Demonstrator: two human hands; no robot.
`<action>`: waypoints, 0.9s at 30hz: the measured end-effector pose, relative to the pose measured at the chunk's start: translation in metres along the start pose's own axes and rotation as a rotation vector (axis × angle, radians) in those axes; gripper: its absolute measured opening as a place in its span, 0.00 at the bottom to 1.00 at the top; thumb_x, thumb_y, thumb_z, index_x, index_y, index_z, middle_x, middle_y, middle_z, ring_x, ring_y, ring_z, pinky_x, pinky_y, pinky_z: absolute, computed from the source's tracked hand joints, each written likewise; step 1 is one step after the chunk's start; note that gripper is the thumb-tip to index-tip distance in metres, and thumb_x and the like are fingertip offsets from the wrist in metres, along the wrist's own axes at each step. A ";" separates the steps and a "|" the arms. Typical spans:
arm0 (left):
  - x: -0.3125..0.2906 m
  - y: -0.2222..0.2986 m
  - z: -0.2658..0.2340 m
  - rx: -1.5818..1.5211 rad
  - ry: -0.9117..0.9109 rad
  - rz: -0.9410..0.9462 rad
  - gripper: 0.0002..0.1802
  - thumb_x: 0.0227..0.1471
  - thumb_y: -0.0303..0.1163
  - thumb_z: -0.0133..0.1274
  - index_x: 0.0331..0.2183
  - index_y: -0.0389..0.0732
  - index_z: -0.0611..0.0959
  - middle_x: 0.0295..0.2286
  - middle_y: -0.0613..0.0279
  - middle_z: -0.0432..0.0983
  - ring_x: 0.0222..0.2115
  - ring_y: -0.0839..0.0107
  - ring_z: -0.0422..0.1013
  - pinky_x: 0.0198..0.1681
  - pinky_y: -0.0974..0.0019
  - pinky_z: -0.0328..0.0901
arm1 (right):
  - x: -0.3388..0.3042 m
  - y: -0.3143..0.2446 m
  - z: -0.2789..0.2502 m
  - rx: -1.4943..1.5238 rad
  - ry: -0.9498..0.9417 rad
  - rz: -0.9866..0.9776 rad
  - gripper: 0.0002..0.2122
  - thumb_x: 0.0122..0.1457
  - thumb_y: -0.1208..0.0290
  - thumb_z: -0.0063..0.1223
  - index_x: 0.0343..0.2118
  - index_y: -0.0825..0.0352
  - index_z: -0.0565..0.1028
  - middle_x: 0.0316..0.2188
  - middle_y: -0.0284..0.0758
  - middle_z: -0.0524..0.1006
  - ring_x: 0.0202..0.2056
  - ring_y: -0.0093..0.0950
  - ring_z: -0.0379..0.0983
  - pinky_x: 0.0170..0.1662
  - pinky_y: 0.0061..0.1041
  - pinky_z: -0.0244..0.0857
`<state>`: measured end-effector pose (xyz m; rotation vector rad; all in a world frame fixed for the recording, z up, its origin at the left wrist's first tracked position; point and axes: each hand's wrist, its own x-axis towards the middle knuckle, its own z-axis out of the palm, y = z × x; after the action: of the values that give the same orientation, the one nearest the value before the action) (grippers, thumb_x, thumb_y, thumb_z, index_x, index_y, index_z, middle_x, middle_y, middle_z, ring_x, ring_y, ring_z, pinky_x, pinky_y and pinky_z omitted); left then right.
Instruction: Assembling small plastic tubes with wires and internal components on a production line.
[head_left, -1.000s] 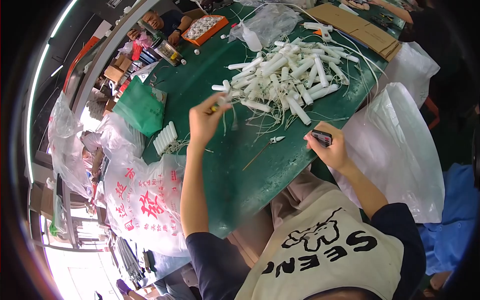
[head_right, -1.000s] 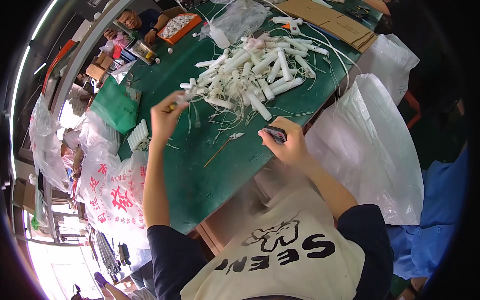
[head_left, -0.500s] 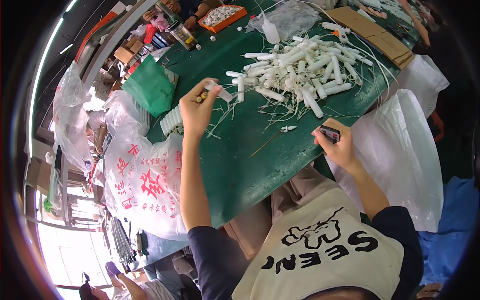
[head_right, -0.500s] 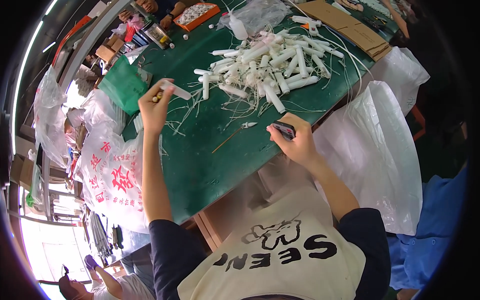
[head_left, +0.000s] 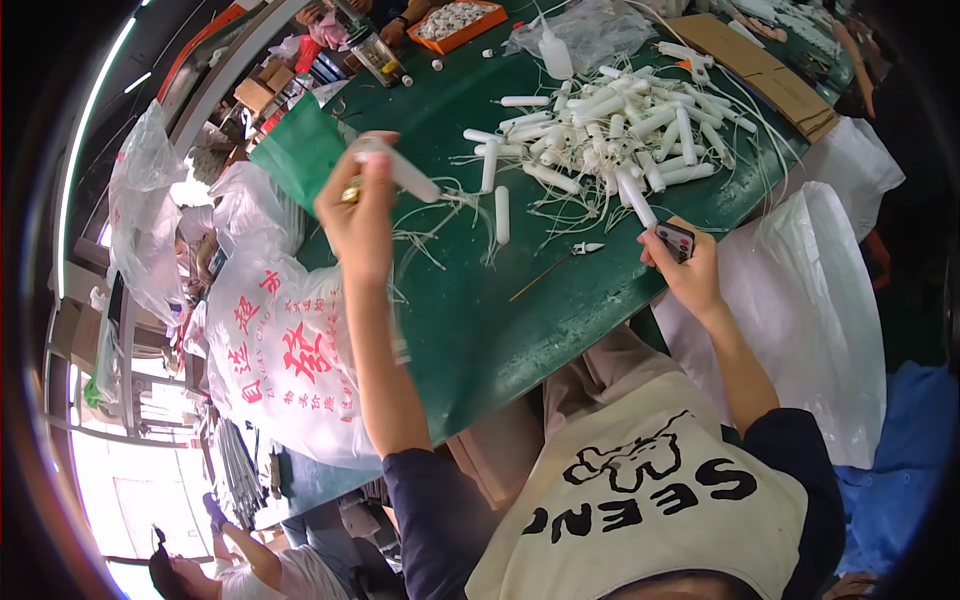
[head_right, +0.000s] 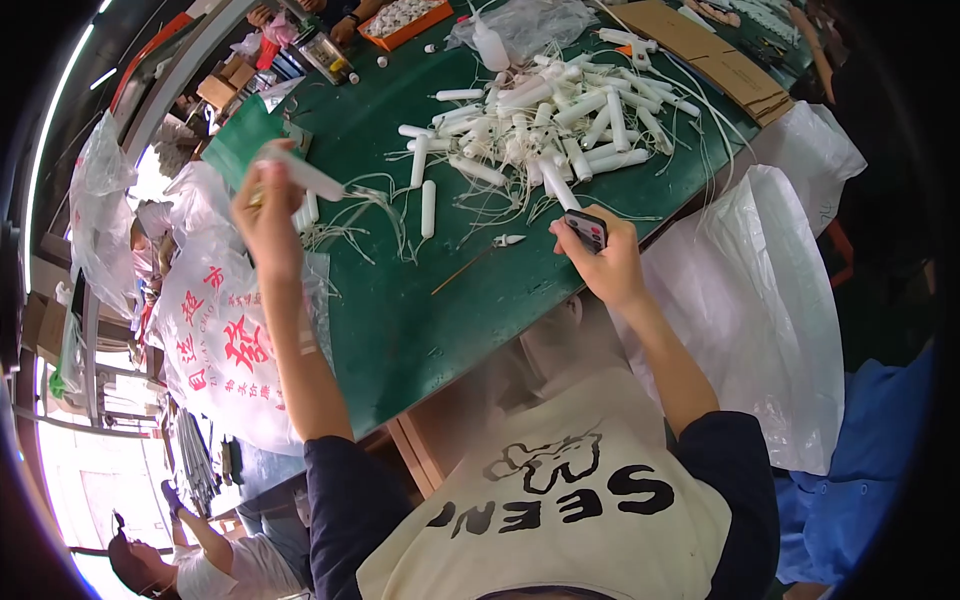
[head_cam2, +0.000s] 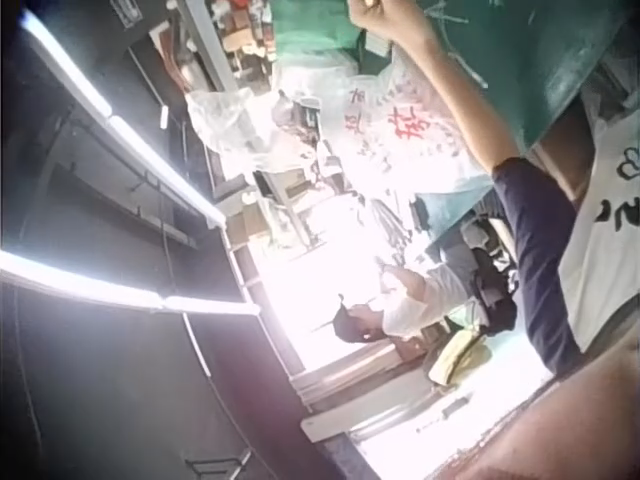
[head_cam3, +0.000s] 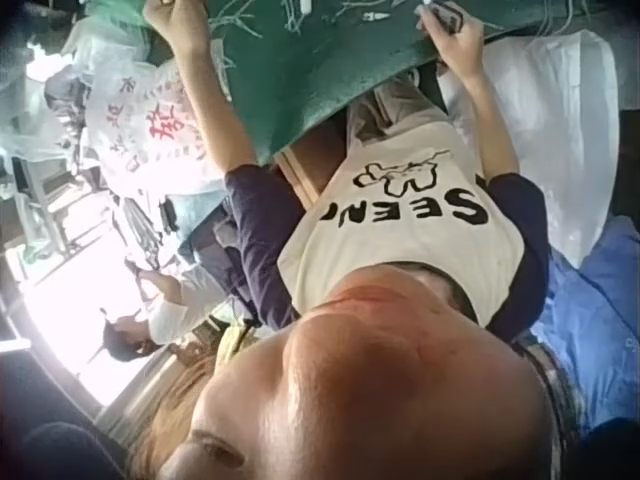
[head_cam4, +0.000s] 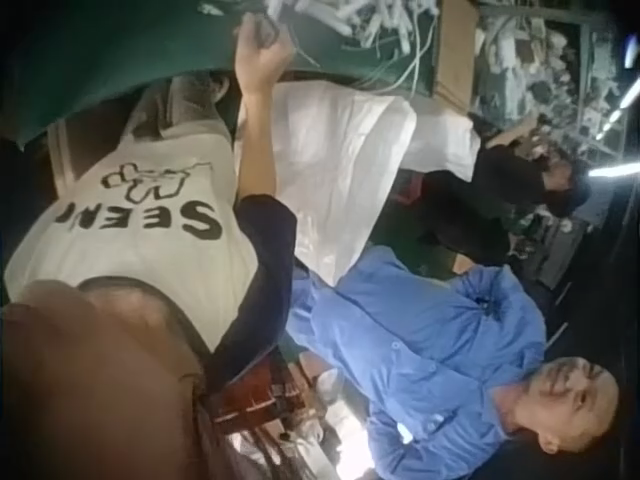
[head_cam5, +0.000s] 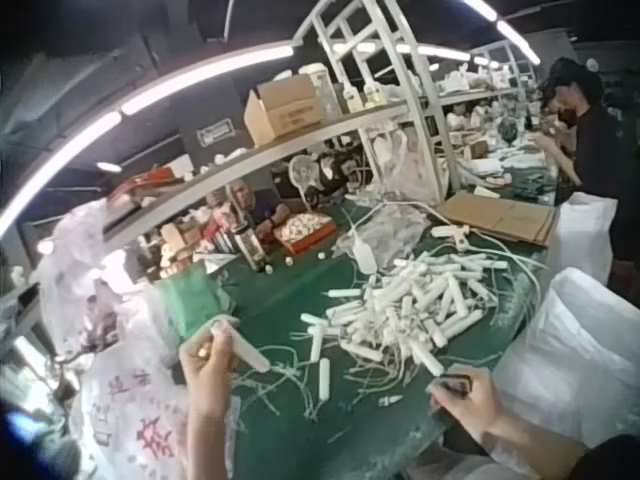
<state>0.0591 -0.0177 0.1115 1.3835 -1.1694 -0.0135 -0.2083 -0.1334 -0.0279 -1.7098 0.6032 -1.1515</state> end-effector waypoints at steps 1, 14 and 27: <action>-0.002 -0.010 0.005 -0.057 -0.060 -0.059 0.14 0.54 0.38 0.48 0.34 0.36 0.79 0.16 0.78 0.60 0.16 0.89 0.52 0.17 0.80 0.44 | 0.000 -0.002 0.001 0.002 -0.010 0.003 0.06 0.54 0.75 0.49 0.24 0.71 0.72 0.16 0.29 0.72 0.19 0.15 0.67 0.24 0.14 0.60; -0.036 -0.016 0.002 -0.293 -0.297 -0.221 0.19 0.54 0.44 0.46 0.35 0.36 0.77 0.14 0.75 0.58 0.15 0.86 0.52 0.18 0.79 0.45 | 0.038 -0.011 0.061 0.229 -0.417 0.149 0.09 0.51 0.72 0.56 0.35 0.68 0.75 0.19 0.28 0.73 0.16 0.14 0.65 0.19 0.14 0.59; -0.042 -0.024 0.004 -0.432 -0.262 -0.067 0.20 0.54 0.46 0.45 0.37 0.37 0.73 0.16 0.73 0.59 0.15 0.85 0.54 0.17 0.79 0.46 | 0.031 -0.032 0.097 0.533 -0.621 0.301 0.15 0.47 0.74 0.59 0.40 0.69 0.73 0.28 0.32 0.75 0.19 0.15 0.66 0.21 0.15 0.61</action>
<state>0.0505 -0.0008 0.0667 1.0537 -1.2457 -0.4814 -0.1118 -0.1020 0.0046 -1.3458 0.1321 -0.4599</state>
